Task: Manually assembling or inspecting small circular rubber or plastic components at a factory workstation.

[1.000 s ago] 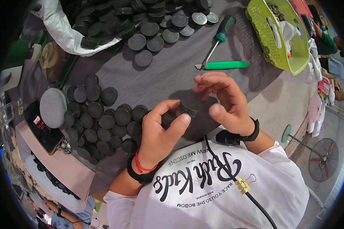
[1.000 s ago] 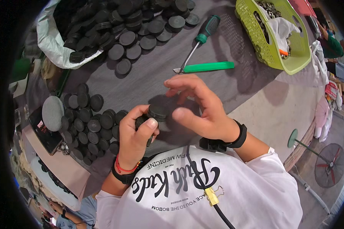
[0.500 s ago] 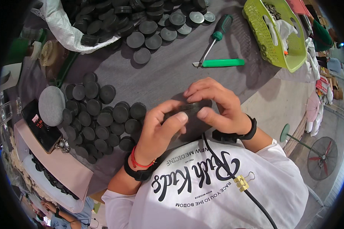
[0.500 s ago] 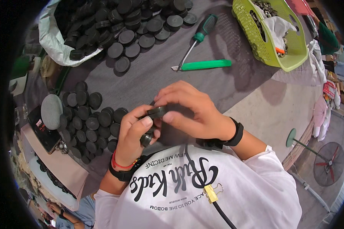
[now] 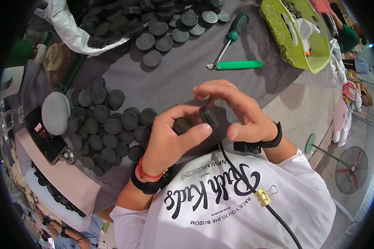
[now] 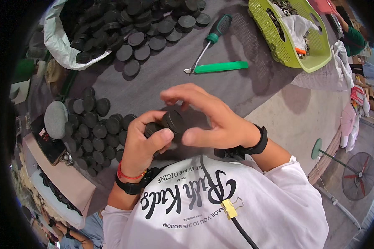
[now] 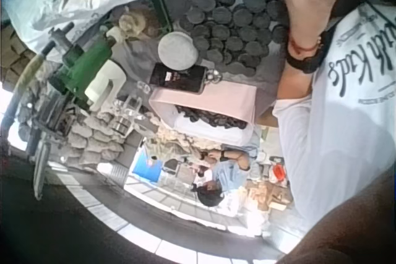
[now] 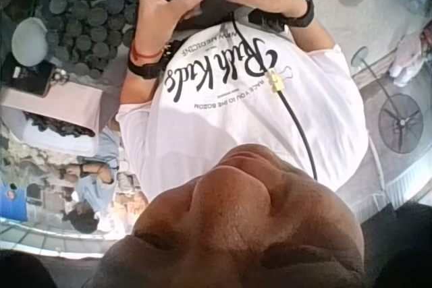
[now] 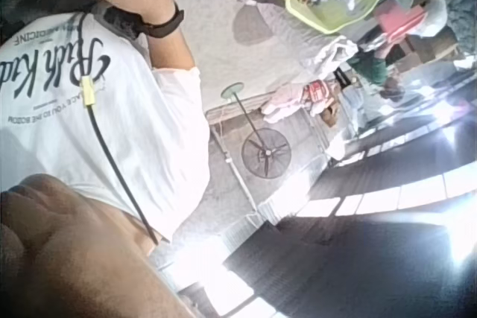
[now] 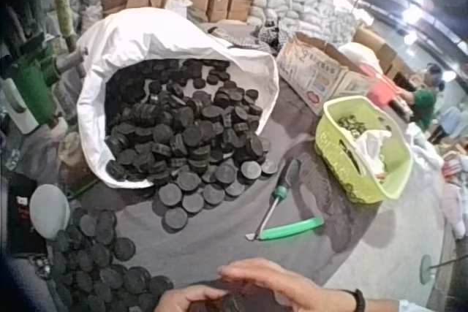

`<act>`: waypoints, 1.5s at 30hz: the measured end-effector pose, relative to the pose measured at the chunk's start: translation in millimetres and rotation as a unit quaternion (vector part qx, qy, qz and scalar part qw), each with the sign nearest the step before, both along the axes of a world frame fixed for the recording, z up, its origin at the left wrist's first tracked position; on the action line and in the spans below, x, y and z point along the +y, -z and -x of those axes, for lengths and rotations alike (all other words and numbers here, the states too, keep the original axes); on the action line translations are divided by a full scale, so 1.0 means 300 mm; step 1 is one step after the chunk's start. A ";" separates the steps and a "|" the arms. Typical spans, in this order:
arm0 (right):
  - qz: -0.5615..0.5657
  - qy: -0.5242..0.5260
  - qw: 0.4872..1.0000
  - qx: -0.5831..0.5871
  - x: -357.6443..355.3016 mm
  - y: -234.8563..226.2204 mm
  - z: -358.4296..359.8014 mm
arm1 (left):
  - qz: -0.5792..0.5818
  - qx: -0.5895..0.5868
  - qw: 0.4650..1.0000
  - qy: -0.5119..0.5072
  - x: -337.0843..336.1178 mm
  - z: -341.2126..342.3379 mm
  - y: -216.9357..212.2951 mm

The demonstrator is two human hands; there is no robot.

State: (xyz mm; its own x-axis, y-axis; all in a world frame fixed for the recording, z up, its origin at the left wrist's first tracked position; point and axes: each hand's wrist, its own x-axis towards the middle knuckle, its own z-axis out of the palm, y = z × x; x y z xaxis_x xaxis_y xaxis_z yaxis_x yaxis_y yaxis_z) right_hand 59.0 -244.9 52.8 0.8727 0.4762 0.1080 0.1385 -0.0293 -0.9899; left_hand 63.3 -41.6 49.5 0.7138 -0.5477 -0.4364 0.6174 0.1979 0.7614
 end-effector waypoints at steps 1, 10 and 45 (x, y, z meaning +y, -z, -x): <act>0.000 -0.001 1.000 0.000 -0.001 -0.001 0.008 | 0.000 0.000 1.000 -0.001 0.003 0.002 0.002; 0.066 0.049 0.994 0.070 -0.036 0.013 0.024 | -0.030 0.003 0.999 -0.012 0.009 -0.011 -0.003; -0.247 0.212 0.825 0.463 -0.010 -0.071 -0.150 | 0.225 0.224 0.948 -0.019 -0.015 -0.012 0.072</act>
State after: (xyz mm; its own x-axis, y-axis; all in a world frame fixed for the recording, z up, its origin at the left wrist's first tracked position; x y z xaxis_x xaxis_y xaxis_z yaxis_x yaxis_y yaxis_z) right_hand 104.1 -247.9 74.0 0.7666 0.2053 -0.6084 -0.6026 0.5572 -0.5713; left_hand 66.9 -46.0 27.8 0.5346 -0.7284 -0.4286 0.8450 0.4687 0.2574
